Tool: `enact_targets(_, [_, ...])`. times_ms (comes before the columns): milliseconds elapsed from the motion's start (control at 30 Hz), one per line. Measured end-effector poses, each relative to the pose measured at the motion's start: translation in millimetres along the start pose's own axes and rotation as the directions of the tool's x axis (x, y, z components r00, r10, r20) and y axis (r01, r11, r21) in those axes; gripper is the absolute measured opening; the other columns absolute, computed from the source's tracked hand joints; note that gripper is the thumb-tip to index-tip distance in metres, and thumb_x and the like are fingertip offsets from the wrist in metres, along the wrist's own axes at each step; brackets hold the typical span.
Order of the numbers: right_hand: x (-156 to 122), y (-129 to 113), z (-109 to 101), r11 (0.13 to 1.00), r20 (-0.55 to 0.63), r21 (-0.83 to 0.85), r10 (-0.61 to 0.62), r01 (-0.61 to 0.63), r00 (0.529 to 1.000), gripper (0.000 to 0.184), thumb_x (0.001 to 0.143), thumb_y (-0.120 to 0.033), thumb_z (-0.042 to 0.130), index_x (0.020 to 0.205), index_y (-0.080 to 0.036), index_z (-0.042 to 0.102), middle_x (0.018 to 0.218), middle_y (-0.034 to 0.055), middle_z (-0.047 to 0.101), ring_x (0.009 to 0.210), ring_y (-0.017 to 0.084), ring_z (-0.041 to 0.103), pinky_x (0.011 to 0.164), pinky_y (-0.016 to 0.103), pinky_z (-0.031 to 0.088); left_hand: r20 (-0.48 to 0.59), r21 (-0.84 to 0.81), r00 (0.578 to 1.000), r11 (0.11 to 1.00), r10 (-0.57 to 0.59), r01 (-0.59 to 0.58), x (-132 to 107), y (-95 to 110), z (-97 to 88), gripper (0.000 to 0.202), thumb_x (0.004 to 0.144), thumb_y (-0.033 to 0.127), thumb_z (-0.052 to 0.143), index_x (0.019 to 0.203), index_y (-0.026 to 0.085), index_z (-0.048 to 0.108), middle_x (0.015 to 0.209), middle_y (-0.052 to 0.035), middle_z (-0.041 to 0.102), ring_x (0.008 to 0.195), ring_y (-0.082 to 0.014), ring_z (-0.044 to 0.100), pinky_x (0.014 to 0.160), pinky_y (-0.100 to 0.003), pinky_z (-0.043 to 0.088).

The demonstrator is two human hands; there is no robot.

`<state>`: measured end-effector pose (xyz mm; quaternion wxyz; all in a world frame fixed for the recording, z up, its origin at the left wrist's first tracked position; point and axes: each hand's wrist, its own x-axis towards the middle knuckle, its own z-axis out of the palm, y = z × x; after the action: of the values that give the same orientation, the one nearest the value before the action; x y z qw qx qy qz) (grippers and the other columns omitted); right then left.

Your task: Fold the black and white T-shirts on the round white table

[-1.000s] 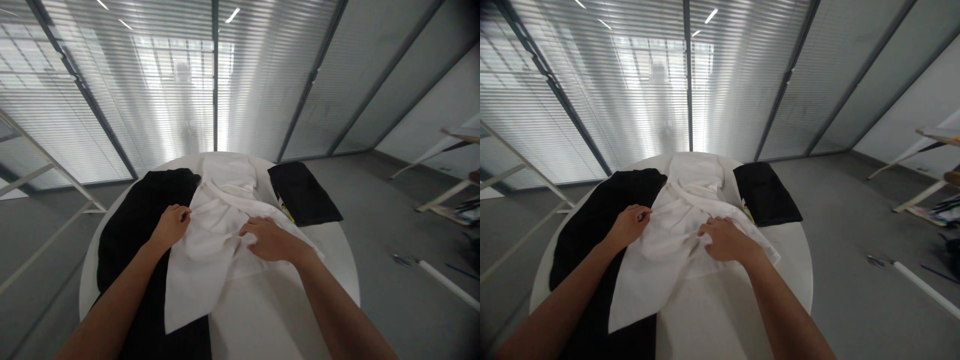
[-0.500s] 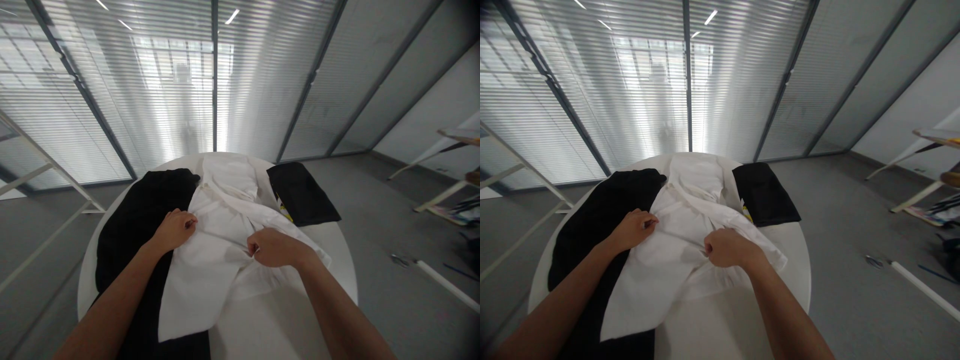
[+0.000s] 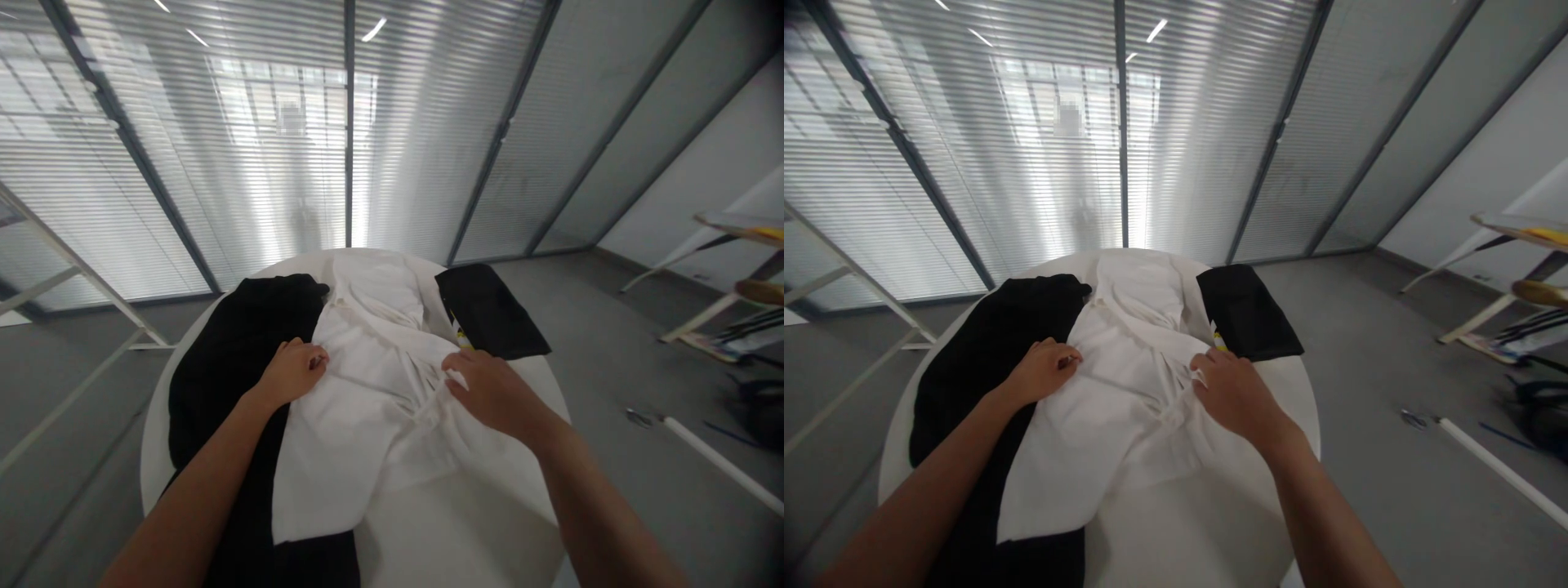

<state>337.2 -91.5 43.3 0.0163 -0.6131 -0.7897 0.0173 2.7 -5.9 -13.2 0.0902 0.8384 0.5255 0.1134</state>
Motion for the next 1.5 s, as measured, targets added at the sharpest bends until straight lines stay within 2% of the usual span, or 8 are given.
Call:
enact_targets(167, [-26,29,27,0.953,0.037,-0.219,0.221,-0.208,0.974,0.037,0.091,-0.038,0.051,0.121,-0.017,0.056,0.117,0.0168,0.058,0.107,0.032,0.055,0.081,0.041,0.04,-0.011,0.0,1.0,1.0,-0.001,0.001,0,-1,-0.2,0.025,0.088,0.032,0.047,0.09,0.026,0.071,0.08,-0.0025,0.069,0.085,-0.0233,0.055,0.081,-0.038,0.039])
enact_targets(467, [-15,25,21,0.977,0.066,-0.062,0.209,-0.205,0.976,0.028,0.097,-0.034,0.037,0.095,-0.019,0.062,0.086,0.0071,0.069,0.082,0.021,0.064,0.07,0.03,0.037,-0.031,-0.02,0.999,1.0,-0.007,0.007,0,-5,3.2,0.026,0.087,0.031,0.048,0.093,0.025,0.072,0.084,-0.0031,0.069,0.086,-0.0225,0.055,0.087,-0.04,0.04])
enact_targets(600, [-10,32,23,0.968,-0.025,-0.065,0.241,-0.242,0.97,0.033,0.096,-0.041,0.04,0.106,-0.019,0.063,0.103,0.011,0.066,0.092,0.022,0.063,0.074,0.031,0.039,-0.026,-0.033,1.0,0.999,-0.013,0.012,1,-7,3.9,0.026,0.087,0.031,0.048,0.093,0.026,0.072,0.085,-0.0035,0.07,0.086,-0.0223,0.057,0.087,-0.039,0.041])
enact_targets(700, [-7,30,28,0.974,0.003,-0.103,0.202,-0.201,0.979,0.036,0.093,-0.042,0.048,0.118,-0.019,0.059,0.115,0.0125,0.062,0.102,0.026,0.061,0.078,0.033,0.041,-0.024,-0.036,1.0,0.999,-0.009,0.008,2,-7,3.4,0.026,0.087,0.03,0.048,0.093,0.025,0.073,0.085,-0.0038,0.07,0.085,-0.022,0.057,0.086,-0.037,0.042])
enact_targets(967, [8,8,31,0.963,-0.042,-0.137,0.229,-0.232,0.973,0.024,0.097,-0.029,0.039,0.096,-0.017,0.06,0.101,0.0125,0.066,0.094,0.023,0.063,0.076,0.031,0.039,-0.023,-0.063,1.0,0.998,-0.009,0.007,1,-6,1.9,0.026,0.087,0.031,0.048,0.092,0.025,0.073,0.089,-0.0038,0.071,0.087,-0.0228,0.057,0.085,-0.038,0.042])
enact_targets(1167, [9,8,11,0.962,-0.157,0.085,0.269,-0.258,0.95,0.022,0.099,-0.029,0.035,0.096,-0.019,0.055,0.094,0.0083,0.067,0.082,0.02,0.063,0.065,0.028,0.034,-0.067,-0.008,0.998,1.0,-0.012,0.012,-1,-3,0.7,0.026,0.087,0.029,0.048,0.094,0.025,0.072,0.086,-0.005,0.069,0.089,-0.0244,0.055,0.086,-0.041,0.039])
enact_targets(1300, [7,-16,-4,0.968,-0.142,0.208,0.172,-0.141,0.975,0.019,0.098,-0.031,0.038,0.093,-0.02,0.053,0.085,0.0053,0.066,0.073,0.018,0.061,0.063,0.027,0.032,-0.196,0.008,0.98,1.0,0.023,-0.022,-4,8,-2.2,0.033,0.086,0.029,0.051,0.115,0.026,0.066,0.086,-0.0046,0.065,0.092,-0.0242,0.053,0.089,-0.042,0.036])
enact_targets(1500, [10,-69,-20,0.906,-0.024,0.418,-0.066,0.07,0.998,0.019,0.095,-0.032,0.044,0.087,-0.02,0.056,0.076,0.0005,0.063,0.067,0.014,0.055,0.061,0.024,0.031,-0.152,-0.185,0.958,0.945,0.244,-0.27,-16,41,-5.8,0.055,0.086,0.035,0.058,0.14,0.029,0.045,0.084,0.0008,0.064,0.088,-0.0181,0.055,0.095,-0.038,0.034])
